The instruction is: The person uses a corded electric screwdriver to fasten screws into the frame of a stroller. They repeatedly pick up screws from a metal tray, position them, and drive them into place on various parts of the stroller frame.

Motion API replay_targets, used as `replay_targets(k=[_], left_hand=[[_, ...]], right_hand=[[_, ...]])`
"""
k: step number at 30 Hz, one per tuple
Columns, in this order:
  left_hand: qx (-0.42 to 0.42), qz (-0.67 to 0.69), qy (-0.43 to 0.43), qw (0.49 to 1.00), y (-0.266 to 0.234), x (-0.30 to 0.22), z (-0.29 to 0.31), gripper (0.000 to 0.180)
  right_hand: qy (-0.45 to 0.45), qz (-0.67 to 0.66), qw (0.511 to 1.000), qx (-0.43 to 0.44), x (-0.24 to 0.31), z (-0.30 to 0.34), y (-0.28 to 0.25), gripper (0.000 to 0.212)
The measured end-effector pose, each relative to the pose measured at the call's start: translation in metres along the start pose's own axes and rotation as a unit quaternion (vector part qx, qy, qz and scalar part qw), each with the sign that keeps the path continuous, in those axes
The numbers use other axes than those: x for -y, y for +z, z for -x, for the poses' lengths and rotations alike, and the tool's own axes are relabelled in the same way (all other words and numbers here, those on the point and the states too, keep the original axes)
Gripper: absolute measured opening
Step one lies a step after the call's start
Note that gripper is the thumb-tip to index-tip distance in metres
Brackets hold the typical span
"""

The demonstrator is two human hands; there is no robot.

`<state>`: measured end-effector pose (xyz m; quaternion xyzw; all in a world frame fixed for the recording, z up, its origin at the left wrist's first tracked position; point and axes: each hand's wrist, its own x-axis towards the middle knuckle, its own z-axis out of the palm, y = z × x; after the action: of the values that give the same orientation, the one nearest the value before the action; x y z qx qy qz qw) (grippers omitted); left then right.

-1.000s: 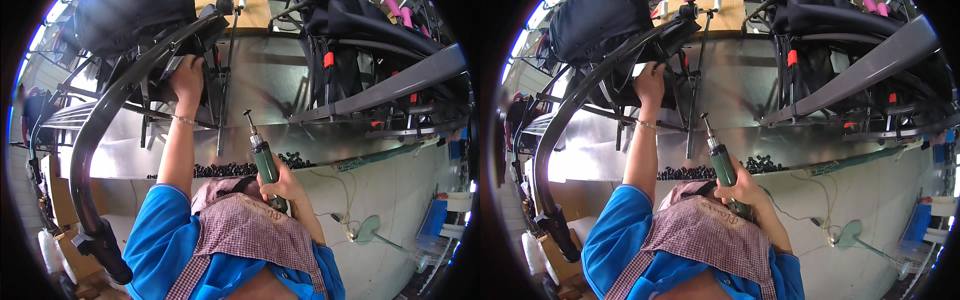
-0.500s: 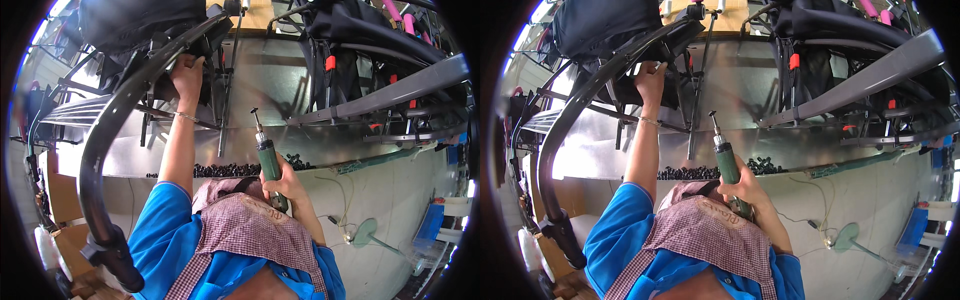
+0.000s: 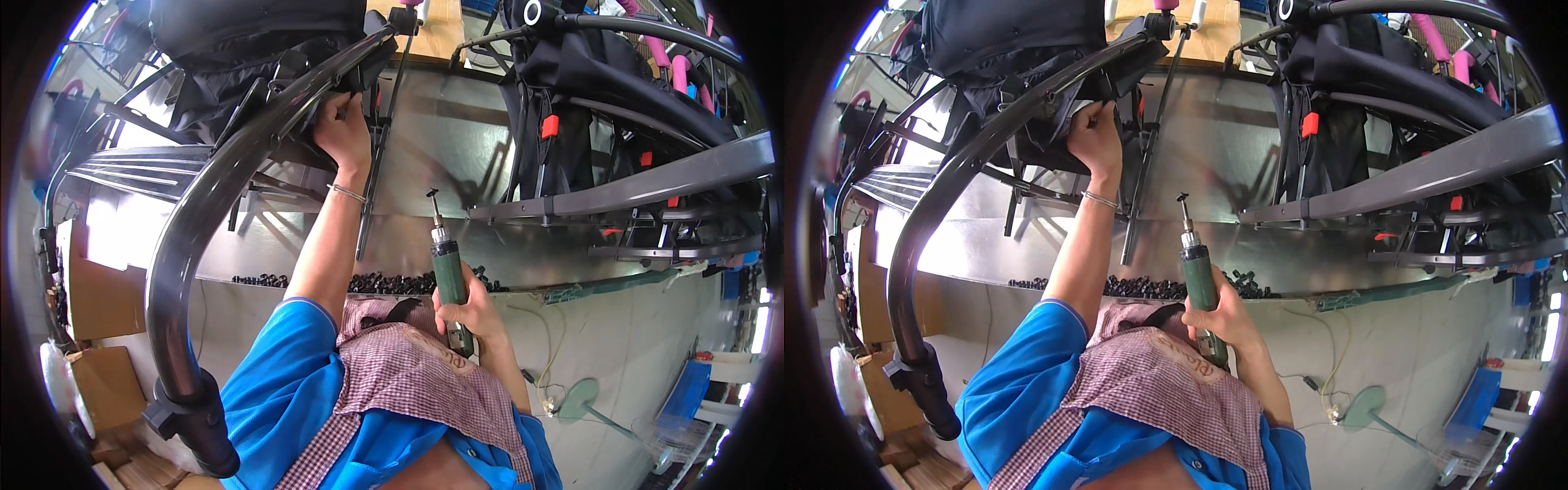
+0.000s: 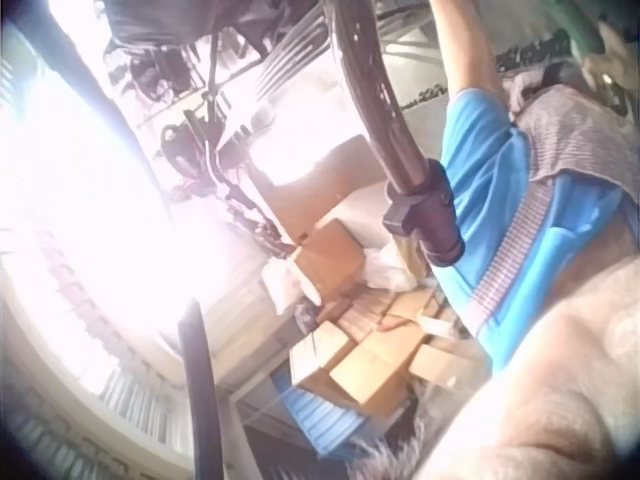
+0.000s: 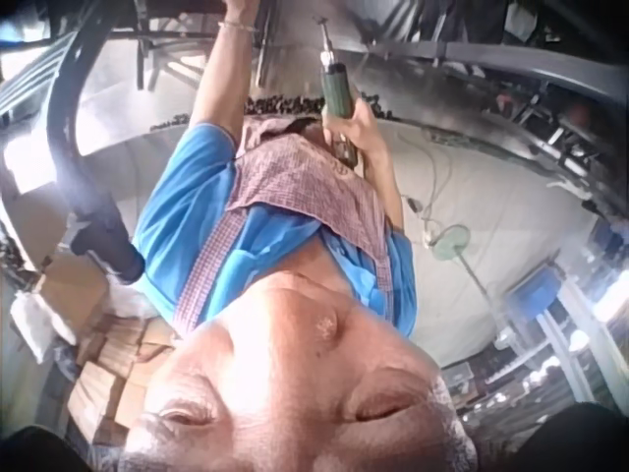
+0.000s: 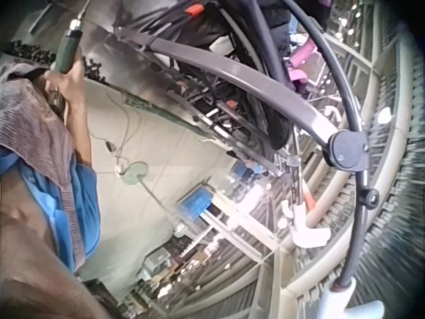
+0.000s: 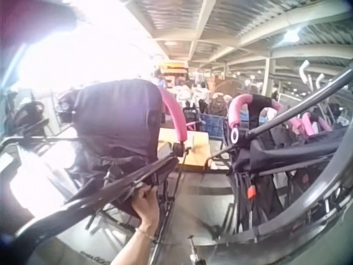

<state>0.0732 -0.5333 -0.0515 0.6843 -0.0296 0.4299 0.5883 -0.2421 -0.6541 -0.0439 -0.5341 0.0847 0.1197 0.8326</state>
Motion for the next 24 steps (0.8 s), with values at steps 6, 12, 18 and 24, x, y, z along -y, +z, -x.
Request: replay_targets(k=[6, 12, 18, 24], left_hand=[[-0.013, 0.130, -0.087, 0.988, 0.013, 0.004, 0.023, 0.010], [-0.038, 0.011, 0.002, 0.999, 0.008, 0.015, 0.030, 0.009], [0.013, 0.071, -0.025, 0.997, -0.002, 0.033, 0.023, 0.011], [0.143, 0.167, -0.099, 0.970, -0.009, 0.062, 0.006, 0.015]], right_hand=[[-0.010, -0.005, 1.000, 0.013, 0.000, 0.002, -0.013, 0.079], [-0.033, 0.018, 0.999, 0.038, 0.011, -0.016, -0.013, 0.079], [-0.040, 0.079, 0.992, 0.089, 0.039, -0.064, 0.008, 0.084], [-0.016, 0.071, 0.994, 0.081, 0.056, -0.110, 0.041, 0.084]])
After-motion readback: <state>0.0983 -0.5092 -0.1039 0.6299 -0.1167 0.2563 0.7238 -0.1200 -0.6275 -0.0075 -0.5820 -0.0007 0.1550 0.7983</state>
